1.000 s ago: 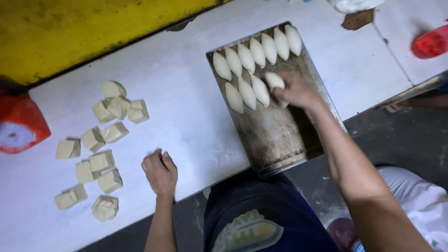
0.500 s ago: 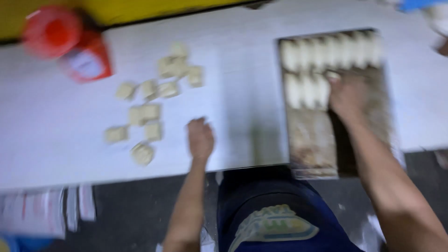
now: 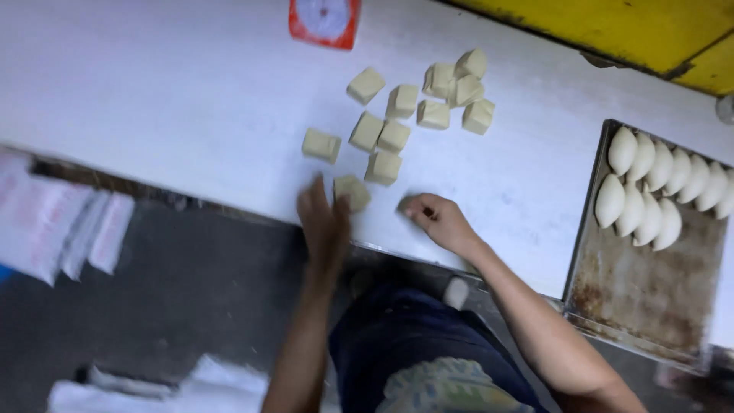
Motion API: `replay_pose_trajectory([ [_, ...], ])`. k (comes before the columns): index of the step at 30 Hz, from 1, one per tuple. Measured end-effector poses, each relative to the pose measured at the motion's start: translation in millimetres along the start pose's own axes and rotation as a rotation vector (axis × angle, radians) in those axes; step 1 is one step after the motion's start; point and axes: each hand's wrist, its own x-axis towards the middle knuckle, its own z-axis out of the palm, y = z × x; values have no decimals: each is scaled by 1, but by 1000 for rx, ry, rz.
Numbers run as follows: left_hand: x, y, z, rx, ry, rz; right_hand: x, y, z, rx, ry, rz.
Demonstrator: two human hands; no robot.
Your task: Shaping pre-cut dough pieces into buns and placing them on a baking tray.
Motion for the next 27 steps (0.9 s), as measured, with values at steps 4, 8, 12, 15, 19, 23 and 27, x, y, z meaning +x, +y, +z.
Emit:
replay_pose_trajectory([
  [4,24,-27,-7,-63,-501,-387,-7,8,46,148,-5,171],
  [8,5,7,-9,-323,-586,-361,-20,-27,50,431,95,218],
  [12,-8,63,-28,-1223,-617,-777,-34,-29,23,603,46,195],
  [15,19,83,-32,-1282,-754,-743,-45,-50,-10,538,80,164],
  [19,24,95,-1,-1163,-948,-628,-61,-41,-22,638,260,247],
  [23,8,132,22,-1041,-980,-562,-84,-5,-31,450,466,302],
  [27,25,173,2,-1054,-1178,-579,-116,-8,-58,7,620,211],
])
